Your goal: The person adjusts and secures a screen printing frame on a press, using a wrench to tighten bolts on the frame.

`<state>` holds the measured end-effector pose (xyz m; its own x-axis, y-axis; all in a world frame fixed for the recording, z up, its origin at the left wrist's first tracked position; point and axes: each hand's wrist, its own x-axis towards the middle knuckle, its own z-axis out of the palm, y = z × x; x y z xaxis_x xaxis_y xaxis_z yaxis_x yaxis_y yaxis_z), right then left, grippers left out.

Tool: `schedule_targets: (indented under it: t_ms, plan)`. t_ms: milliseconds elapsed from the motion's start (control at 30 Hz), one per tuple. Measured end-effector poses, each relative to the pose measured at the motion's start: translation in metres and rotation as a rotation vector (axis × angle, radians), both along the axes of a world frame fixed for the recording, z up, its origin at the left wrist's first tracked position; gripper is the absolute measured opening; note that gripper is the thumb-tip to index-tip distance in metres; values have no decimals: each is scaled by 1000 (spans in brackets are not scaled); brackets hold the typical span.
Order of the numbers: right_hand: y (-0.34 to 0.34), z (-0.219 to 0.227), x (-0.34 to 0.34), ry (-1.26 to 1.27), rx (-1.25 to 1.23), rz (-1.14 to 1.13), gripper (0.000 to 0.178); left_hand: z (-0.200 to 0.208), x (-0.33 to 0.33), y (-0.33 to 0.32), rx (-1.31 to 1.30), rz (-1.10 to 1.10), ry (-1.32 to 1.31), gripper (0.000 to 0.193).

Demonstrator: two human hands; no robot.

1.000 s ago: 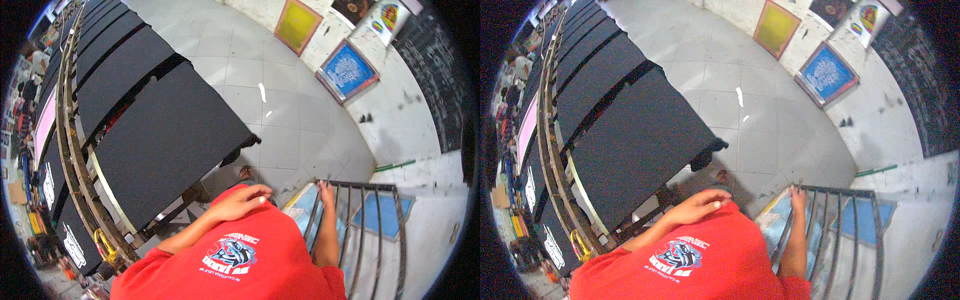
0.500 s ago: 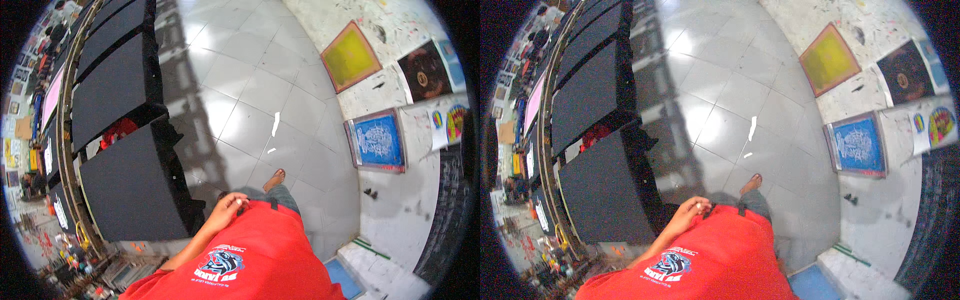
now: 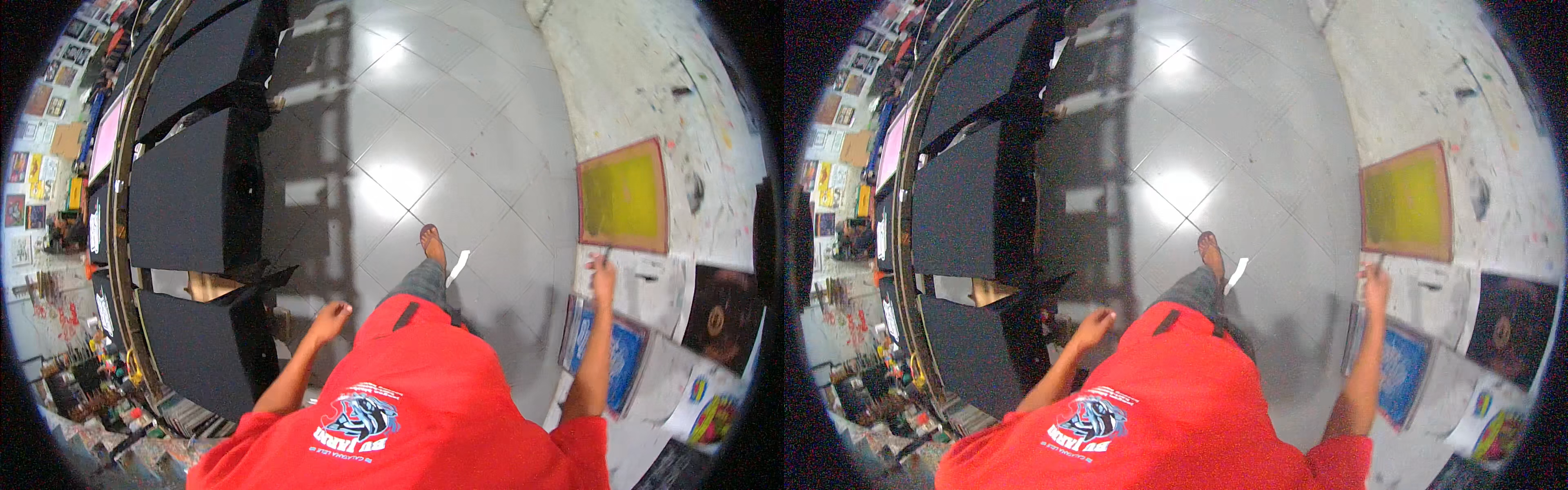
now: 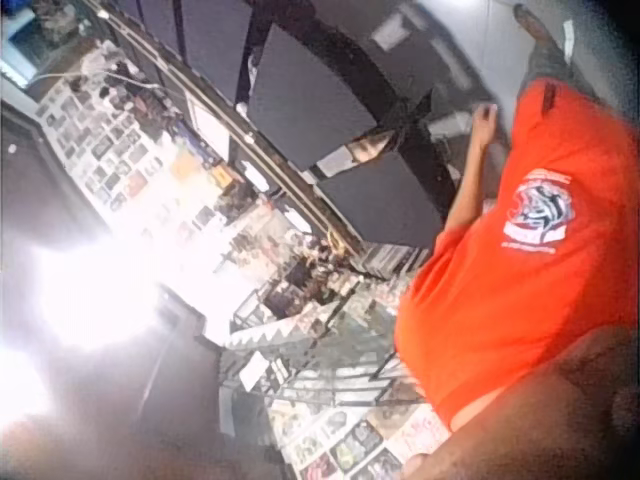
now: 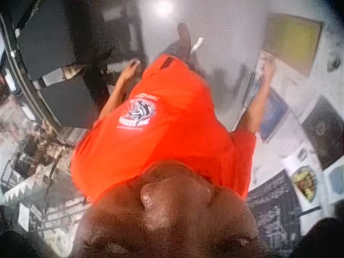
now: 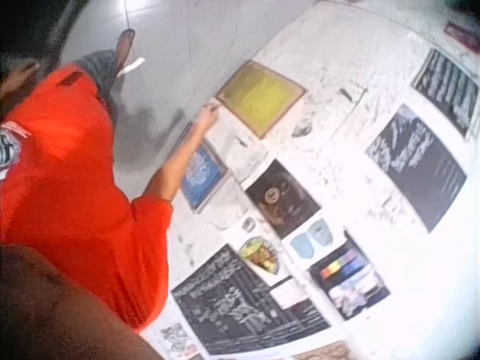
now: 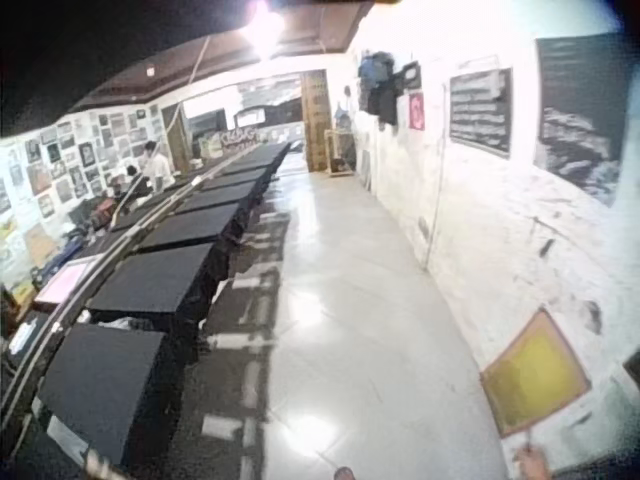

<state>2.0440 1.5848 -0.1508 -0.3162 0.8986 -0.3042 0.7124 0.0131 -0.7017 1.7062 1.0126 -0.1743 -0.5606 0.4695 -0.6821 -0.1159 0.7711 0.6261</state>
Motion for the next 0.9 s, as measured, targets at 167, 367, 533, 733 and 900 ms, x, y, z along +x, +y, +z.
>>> schedule_targets:
  t_ms: [167,367,533,733,900]
  plan:
    - [-56,-112,-108,-121,-281,179,30,29,-129,122,-26,-156,129,35]
    - [-15,-122,-255,38,-415,118,26,69,-288,247,-77,78,80,36]
    - [131,-176,-389,64,-455,212,25,0,-372,270,-265,192,76,40]
    - [239,-166,-592,-74,-521,207,30,-63,-464,306,-320,33,-11,44]
    - [260,-188,-713,-115,-604,236,31,-99,-611,417,-311,-25,4,47]
